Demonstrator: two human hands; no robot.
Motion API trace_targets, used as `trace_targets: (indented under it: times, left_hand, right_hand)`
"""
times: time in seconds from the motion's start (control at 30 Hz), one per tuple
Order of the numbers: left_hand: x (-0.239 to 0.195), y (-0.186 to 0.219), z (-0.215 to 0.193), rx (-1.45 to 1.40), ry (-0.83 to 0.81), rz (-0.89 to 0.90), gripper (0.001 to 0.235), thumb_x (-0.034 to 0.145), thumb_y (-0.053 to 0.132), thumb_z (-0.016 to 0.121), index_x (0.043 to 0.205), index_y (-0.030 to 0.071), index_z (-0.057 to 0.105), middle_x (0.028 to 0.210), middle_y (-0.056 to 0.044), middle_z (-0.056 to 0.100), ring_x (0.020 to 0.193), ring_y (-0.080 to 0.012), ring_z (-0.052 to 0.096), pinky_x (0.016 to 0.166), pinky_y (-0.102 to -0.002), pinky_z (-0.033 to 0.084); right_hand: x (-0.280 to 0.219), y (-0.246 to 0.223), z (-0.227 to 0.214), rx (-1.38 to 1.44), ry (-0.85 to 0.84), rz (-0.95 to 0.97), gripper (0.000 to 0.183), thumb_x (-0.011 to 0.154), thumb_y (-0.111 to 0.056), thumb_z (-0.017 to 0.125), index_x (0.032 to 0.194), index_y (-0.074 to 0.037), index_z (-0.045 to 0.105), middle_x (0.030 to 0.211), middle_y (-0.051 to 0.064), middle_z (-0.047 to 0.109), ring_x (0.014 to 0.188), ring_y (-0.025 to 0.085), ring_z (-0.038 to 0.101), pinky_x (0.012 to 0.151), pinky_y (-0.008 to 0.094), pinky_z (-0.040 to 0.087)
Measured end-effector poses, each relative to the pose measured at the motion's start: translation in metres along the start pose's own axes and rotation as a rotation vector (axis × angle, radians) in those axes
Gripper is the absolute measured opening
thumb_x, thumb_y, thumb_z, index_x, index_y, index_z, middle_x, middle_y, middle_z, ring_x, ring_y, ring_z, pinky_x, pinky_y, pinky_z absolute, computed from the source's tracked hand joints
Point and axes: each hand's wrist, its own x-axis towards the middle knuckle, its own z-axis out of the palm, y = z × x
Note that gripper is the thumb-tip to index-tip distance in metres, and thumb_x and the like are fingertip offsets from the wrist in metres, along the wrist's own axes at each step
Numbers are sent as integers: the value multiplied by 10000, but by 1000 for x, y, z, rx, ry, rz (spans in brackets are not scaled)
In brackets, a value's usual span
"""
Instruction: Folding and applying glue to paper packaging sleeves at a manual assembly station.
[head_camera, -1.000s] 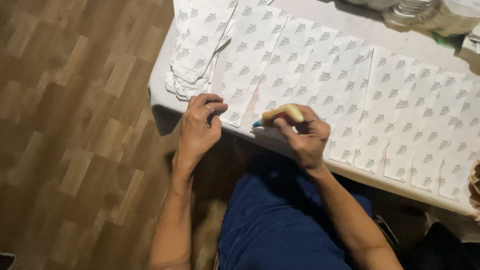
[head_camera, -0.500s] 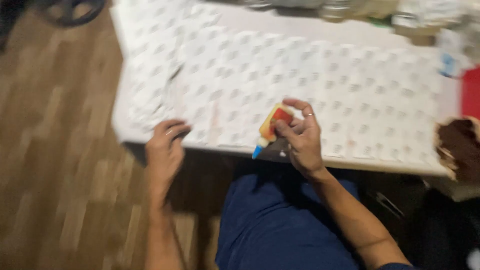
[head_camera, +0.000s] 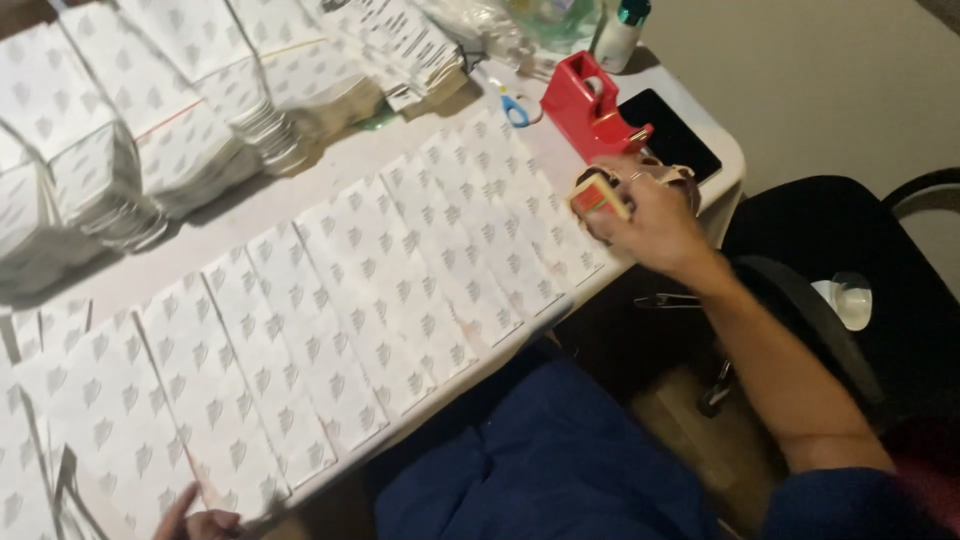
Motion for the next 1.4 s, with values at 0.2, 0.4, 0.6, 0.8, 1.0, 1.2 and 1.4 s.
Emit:
trace_targets:
  times: [0.2, 0.4, 0.6, 0.8, 1.0, 1.2, 1.4]
  left_hand:
    - [-26, 55, 169, 623, 312, 459, 214, 1013, 37, 612, 1148, -129, 624, 1235, -190, 441, 588, -197, 473, 576, -246, 434]
    - [-43, 134, 245, 593, 379, 206, 457, 1152, 247, 454, 747, 41, 501, 534, -97, 604, 424, -181, 542, 438, -251, 356]
    - [-44, 166, 256, 909, -220, 588, 442, 1052, 217, 405, 631, 110, 320, 607, 37, 221, 437, -79, 237, 448, -239, 251]
    - [-49, 156, 293, 641, 208, 707, 502, 820, 325, 739, 589, 84, 364, 506, -10, 366, 452, -132, 253, 436, -285, 205]
    - [-46, 176, 339, 584, 48, 882, 413, 887, 86, 739, 639, 63, 409, 563, -26, 389, 482, -159, 317, 461, -329, 263]
    - [-44, 190, 385, 480, -253, 852, 91, 922, 28, 709, 995, 17, 655, 808, -96, 644, 680, -197, 599, 641, -313, 492]
    - [-39, 186, 427, 473, -290, 921, 158, 915, 31, 738, 863, 26, 589, 709, -69, 575, 588, -190, 488, 526, -320, 400]
  right_hand:
    - [26, 31, -46, -102, 123, 126, 347, 865, -256, 784, 1123, -81, 631, 988, 80, 744, 883, 220, 701, 763, 366, 526]
    - [85, 27, -20, -725, 219, -511, 180, 911, -304, 779, 1081, -245, 788, 965, -22, 749, 869, 215, 529, 793, 372, 392]
    - [150, -27, 11, -1220, 11, -616, 259, 997, -173, 626, 792, -217, 777, 809, 7, 749, 997, 248, 597, 1067, 477, 382]
    - [144, -56, 27, -1365, -230, -559, 222, 935, -219, 666, 740, -216, 773, 897, -2, 740, 1034, 236, 529, 1212, 515, 255]
    - [144, -33, 30, -1363, -150, -496, 324, 955, -352, 727, 677, -186, 718, 714, -43, 707, 1012, 191, 582, 1239, 478, 251]
    - [131, -3, 25, -1265, 261, -877, 136, 950, -87, 710, 835, -155, 737, 779, 10, 680, 1041, 281, 641, 1274, 585, 203]
    - [44, 12, 3, -616, 357, -1092, 67, 956, 37, 670, 1014, 16, 695, 1156, 208, 694, 1047, 341, 668, 990, 512, 515]
